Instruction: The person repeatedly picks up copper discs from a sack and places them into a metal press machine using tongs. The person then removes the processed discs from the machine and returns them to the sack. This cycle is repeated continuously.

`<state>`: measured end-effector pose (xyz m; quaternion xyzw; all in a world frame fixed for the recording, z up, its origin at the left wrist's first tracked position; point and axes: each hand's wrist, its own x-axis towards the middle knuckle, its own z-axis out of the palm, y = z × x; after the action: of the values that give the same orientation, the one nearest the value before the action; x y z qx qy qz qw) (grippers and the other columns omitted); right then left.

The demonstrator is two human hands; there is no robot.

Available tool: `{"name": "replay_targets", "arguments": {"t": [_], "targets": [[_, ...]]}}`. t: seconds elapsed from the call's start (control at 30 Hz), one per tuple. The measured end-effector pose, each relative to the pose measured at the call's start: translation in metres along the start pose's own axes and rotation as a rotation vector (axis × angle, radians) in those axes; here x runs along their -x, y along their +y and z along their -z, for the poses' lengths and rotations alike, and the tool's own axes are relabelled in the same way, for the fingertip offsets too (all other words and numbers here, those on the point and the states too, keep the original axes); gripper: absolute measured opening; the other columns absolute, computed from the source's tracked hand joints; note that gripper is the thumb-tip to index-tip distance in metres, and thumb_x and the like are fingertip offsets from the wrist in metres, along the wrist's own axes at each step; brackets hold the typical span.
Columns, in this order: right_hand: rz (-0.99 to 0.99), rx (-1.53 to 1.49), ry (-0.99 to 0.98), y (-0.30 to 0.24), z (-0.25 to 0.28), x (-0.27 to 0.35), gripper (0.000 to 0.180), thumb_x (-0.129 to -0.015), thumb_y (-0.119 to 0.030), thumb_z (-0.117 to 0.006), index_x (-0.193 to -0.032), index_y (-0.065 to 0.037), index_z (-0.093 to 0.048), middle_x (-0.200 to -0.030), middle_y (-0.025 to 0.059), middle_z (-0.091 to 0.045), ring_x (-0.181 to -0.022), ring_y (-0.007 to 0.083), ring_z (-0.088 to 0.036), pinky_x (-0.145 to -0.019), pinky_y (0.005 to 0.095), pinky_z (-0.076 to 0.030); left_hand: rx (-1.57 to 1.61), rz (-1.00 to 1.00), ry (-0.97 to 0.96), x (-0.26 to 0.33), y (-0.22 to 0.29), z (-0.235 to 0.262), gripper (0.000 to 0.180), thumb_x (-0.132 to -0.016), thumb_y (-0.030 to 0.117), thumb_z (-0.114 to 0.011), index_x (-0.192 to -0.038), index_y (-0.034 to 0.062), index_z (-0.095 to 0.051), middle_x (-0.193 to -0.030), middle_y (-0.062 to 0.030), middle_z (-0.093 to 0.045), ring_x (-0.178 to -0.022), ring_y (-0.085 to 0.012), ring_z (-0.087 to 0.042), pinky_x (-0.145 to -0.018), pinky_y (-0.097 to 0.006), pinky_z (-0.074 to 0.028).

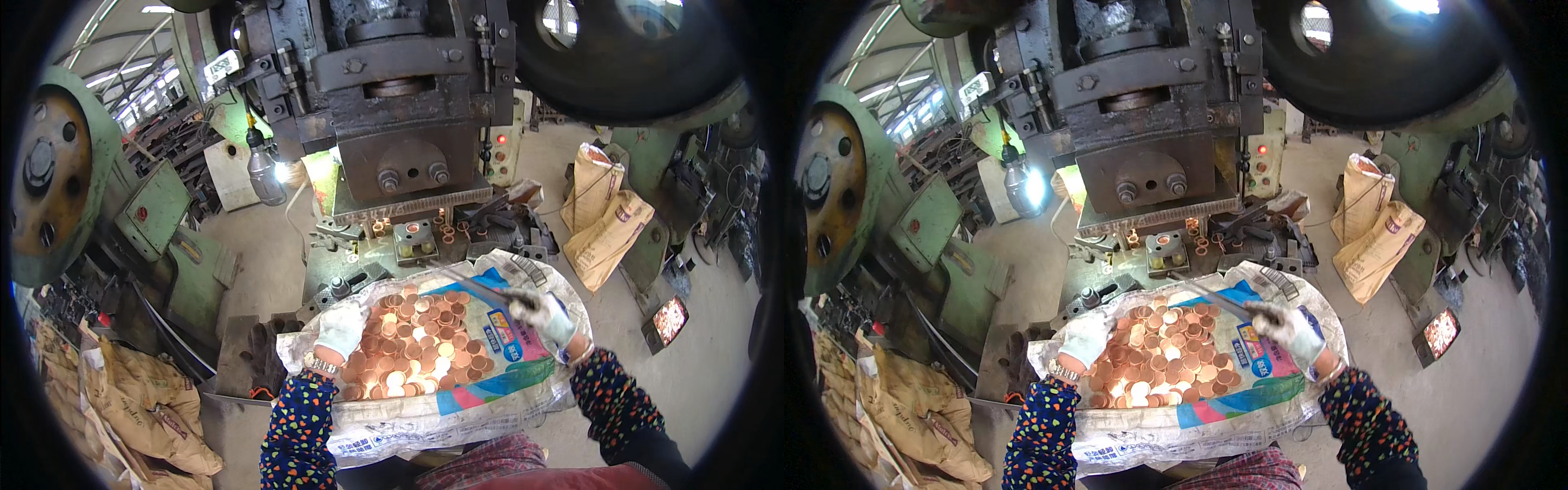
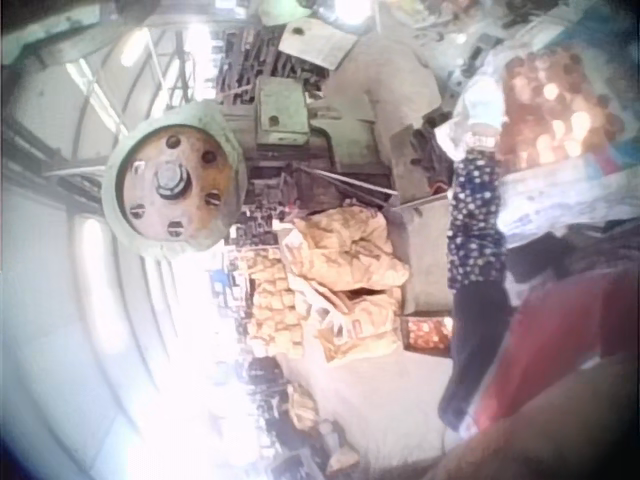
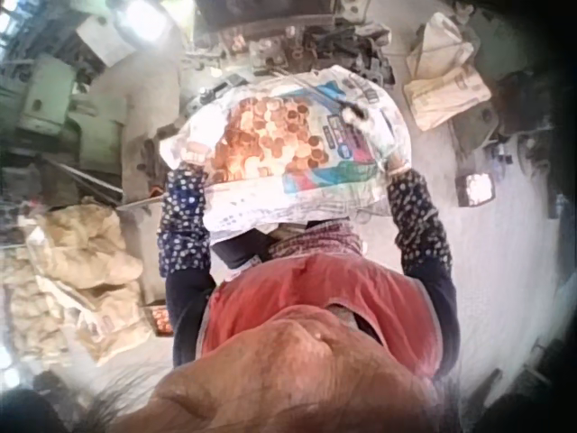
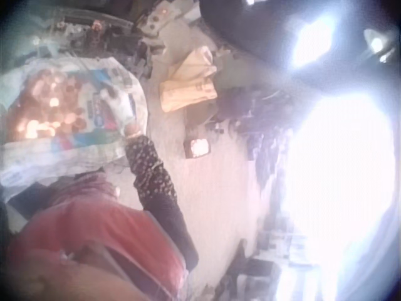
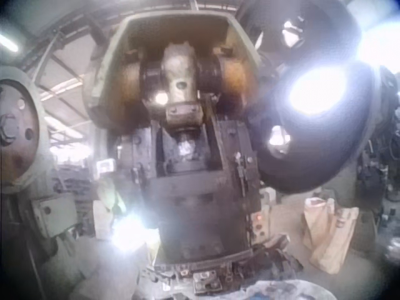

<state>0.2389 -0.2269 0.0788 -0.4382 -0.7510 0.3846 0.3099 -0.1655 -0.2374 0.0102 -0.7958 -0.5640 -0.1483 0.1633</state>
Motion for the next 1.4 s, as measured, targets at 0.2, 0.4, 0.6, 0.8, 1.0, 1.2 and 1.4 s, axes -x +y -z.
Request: {"name": "replay_targets", "arguments": {"t": [0.2, 0.4, 0.6, 0.8, 1.0, 1.2, 1.4], "targets": [[-0.032, 0.467, -0.005, -0.002, 0.033, -0.082, 0.037, -0.088, -0.028, -0.052, -0.12, -0.012, -0.059, -0.081, 0.0124, -0.066, -0.074, 0.0205, -0.066, -0.068, 0.0315, -0.051, -0.242, -0.101, 0.063, -0.022, -0.001, 0.042, 0.011, -0.078, 0.024, -0.057, -0.085, 0.0166, -0.061, -0.086, -0.0023, -0.056, -0.085, -0.0198, -0.057, -0.068, -0.035, -0.048], [0.402, 0.937, 0.229, 0.008, 0.017, -0.152, 0.029, -0.092, -0.03, -0.048, -0.115, -0.016, -0.06, -0.087, 0.0083, -0.065, -0.081, 0.0258, -0.063, -0.07, 0.0376, -0.051, 0.29, 0.074, 0.241, -0.04, -0.009, 0.05, 0.015, -0.077, 0.023, -0.065, -0.088, 0.013, -0.067, -0.08, -0.0014, -0.062, -0.076, -0.0247, -0.061, -0.067, -0.035, -0.05], [0.403, 1.054, 0.278, 0.014, 0.012, -0.174, 0.031, -0.094, -0.031, -0.047, -0.117, -0.015, -0.058, -0.084, 0.0079, -0.064, -0.078, 0.026, -0.063, -0.064, 0.0367, -0.051, 1.064, 0.504, 0.194, -0.081, -0.021, 0.0, 0.016, -0.087, 0.009, -0.064, -0.101, 0.0024, -0.064, -0.095, -0.0057, -0.067, -0.077, -0.0099, -0.064, -0.062, -0.024, -0.052], [0.38, 0.891, 0.269, 0.031, 0.02, -0.151, 0.031, -0.093, -0.032, -0.048, -0.118, -0.016, -0.058, -0.088, 0.0091, -0.065, -0.078, 0.0264, -0.064, -0.065, 0.0373, -0.051, 1.173, 0.616, 0.318, -0.148, -0.006, -0.05, 0.026, -0.08, 0.012, -0.071, -0.101, 0.0011, -0.062, -0.084, -0.006, -0.066, -0.073, -0.0108, -0.061, -0.066, -0.027, -0.051], [0.258, 0.76, 0.186, 0.024, 0.029, -0.127, 0.033, -0.091, -0.029, -0.051, -0.118, -0.013, -0.059, -0.095, 0.0134, -0.065, -0.086, 0.0305, -0.063, -0.072, 0.0394, -0.05, 0.68, 0.658, 0.309, -0.202, 0.013, -0.067, 0.044, -0.077, 0.04, -0.073, -0.094, 0.0002, -0.065, -0.084, -0.0203, -0.067, -0.079, -0.0375, -0.065, -0.071, -0.04, -0.051], [0.287, 0.784, 0.168, 0.024, 0.026, -0.134, 0.03, -0.092, -0.029, -0.049, -0.116, -0.014, -0.059, -0.094, 0.0111, -0.065, -0.084, 0.0283, -0.064, -0.071, 0.0378, -0.051, 0.215, 0.52, 0.416, -0.204, 0.017, -0.081, 0.04, -0.079, 0.047, -0.065, -0.077, 0.0074, -0.07, -0.07, -0.0144, -0.064, -0.067, -0.0337, -0.062, -0.062, -0.041, -0.051], [0.357, 0.857, 0.133, 0.025, 0.019, -0.153, 0.033, -0.095, -0.031, -0.044, -0.117, -0.012, -0.058, -0.096, 0.0114, -0.066, -0.091, 0.0284, -0.063, -0.077, 0.037, -0.05, 0.127, 0.336, 0.416, -0.198, 0.013, -0.076, 0.031, -0.083, 0.04, -0.061, -0.085, 0.0096, -0.068, -0.074, -0.0135, -0.063, -0.074, -0.0313, -0.062, -0.065, -0.042, -0.051]]}}
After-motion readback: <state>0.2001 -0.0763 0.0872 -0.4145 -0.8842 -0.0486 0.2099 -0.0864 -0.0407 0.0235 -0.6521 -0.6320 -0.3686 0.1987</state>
